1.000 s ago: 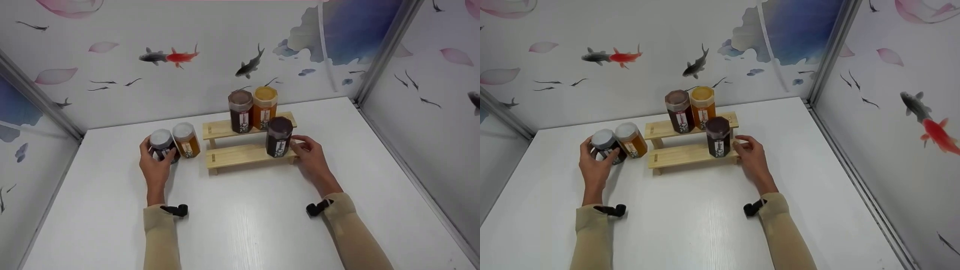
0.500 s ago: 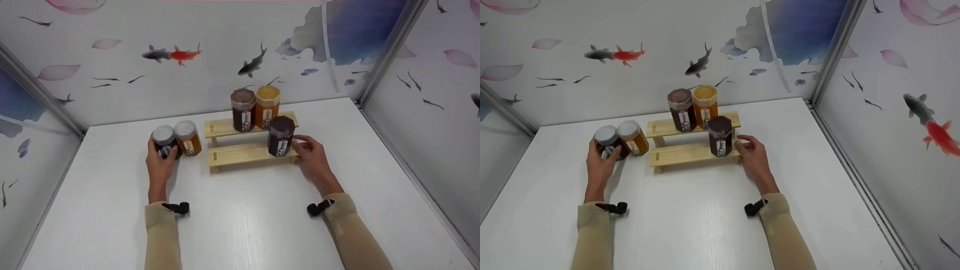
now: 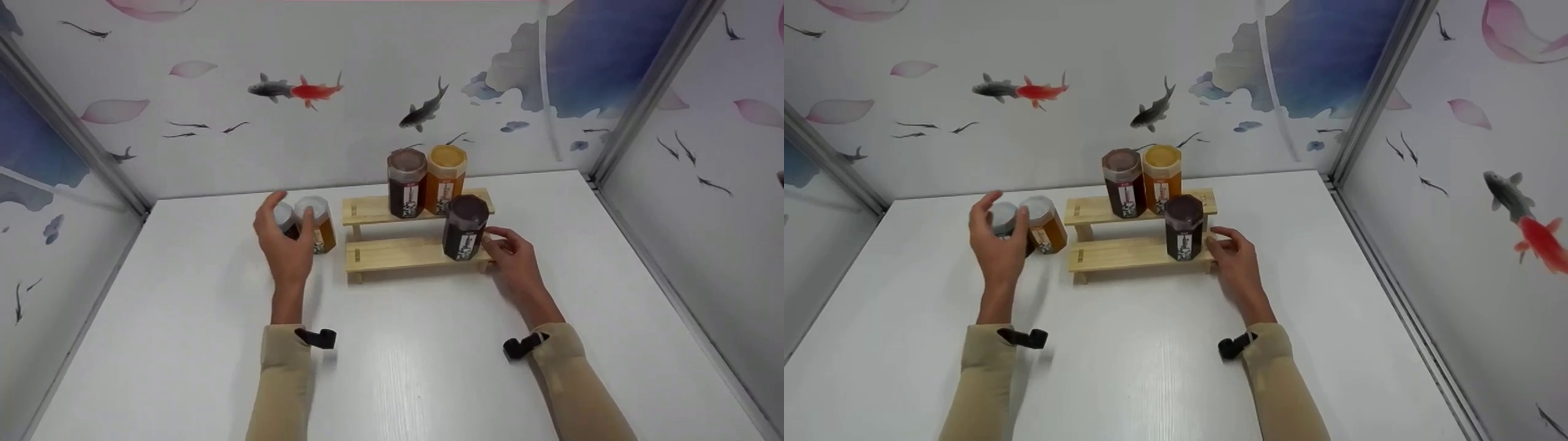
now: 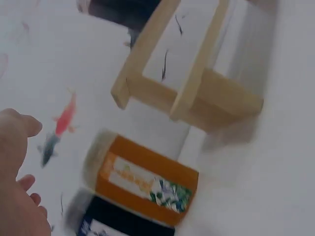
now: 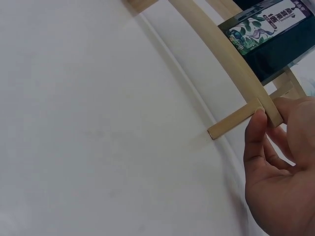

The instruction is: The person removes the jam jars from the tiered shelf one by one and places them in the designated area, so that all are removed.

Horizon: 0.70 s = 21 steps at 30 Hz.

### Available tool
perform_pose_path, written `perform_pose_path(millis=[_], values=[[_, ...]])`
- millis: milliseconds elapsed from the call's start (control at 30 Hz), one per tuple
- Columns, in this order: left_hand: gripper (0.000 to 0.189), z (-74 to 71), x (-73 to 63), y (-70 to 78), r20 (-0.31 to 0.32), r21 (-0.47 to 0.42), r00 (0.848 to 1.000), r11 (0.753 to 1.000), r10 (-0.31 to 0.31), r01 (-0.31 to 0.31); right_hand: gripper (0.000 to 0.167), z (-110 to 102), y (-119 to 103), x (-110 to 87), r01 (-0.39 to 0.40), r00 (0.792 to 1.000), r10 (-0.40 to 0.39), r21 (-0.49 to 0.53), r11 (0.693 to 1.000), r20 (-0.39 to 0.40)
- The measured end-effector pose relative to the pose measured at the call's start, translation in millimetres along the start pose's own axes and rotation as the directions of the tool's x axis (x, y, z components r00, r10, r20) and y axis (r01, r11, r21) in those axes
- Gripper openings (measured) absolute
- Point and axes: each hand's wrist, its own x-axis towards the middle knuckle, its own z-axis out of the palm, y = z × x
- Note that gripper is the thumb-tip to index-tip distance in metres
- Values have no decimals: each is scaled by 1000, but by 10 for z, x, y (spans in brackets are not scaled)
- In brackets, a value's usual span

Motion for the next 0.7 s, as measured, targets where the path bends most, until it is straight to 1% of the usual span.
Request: perform_pose_path(millis=[33, 67, 100, 133, 167, 233, 267, 300, 333, 400, 467, 500, 567, 600, 633, 700], values=[[48, 92, -43, 86, 41, -25, 999, 999, 33, -32, 51, -4, -3, -1, 0, 1000, 0, -1, 1000, -6], [45, 189, -101, 166, 97, -49, 994, 997, 58, -54, 51, -6, -5, -2, 3, 1000, -3, -3, 1000, -11], [42, 292, -167, 240, 163, -69, 983, 995, 80, -70, 51, -8, -7, -2, 4, 1000, -4, -9, 1000, -14], [42, 398, -240, 300, 235, -89, 967, 993, 101, -82, 51, -9, -4, -1, 4, 1000, -4, -8, 1000, -15], [43, 496, -320, 357, 310, -97, 944, 991, 114, -88, 50, -8, -1, 0, -1, 1000, 1, -2, 1000, -14], [47, 669, -482, 443, 447, -111, 887, 991, 114, -71, 49, 0, 10, 0, -13, 1000, 13, 19, 1000, -4], [49, 742, -557, 479, 501, -112, 859, 992, 107, -59, 50, 5, 15, 1, -18, 1000, 18, 27, 999, 4], [51, 806, -623, 511, 543, -114, 834, 992, 103, -48, 50, 9, 20, 1, -24, 1000, 24, 33, 999, 11], [52, 867, -683, 534, 573, -116, 814, 993, 98, -38, 49, 12, 26, 2, -26, 1000, 26, 45, 999, 16], [55, 981, -779, 577, 617, -113, 782, 993, 90, -25, 49, 13, 31, 5, -21, 1000, 20, 53, 998, 18], [60, 1091, -850, 603, 649, -100, 755, 994, 94, -38, 49, 9, 35, 9, -11, 1000, 10, 52, 999, 14], [63, 1144, -880, 612, 662, -85, 744, 995, 91, -46, 49, 5, 37, 11, -5, 1000, 5, 48, 999, 10], [72, 1248, -929, 626, 680, -53, 728, 996, 89, -73, 49, 1, 38, 15, 15, 1000, -15, 34, 999, -4], [77, 1294, -949, 629, 686, -30, 722, 995, 87, -91, 49, 3, 40, 17, 22, 1000, -22, 26, 999, -11], [81, 1336, -967, 631, 690, -8, 719, 994, 84, -108, 49, 7, 41, 18, 29, 999, -29, 19, 999, -17], [89, 1411, -996, 641, 692, 29, 719, 992, 67, -121, 49, 20, 41, 21, 36, 999, -36, -2, 999, -18]])
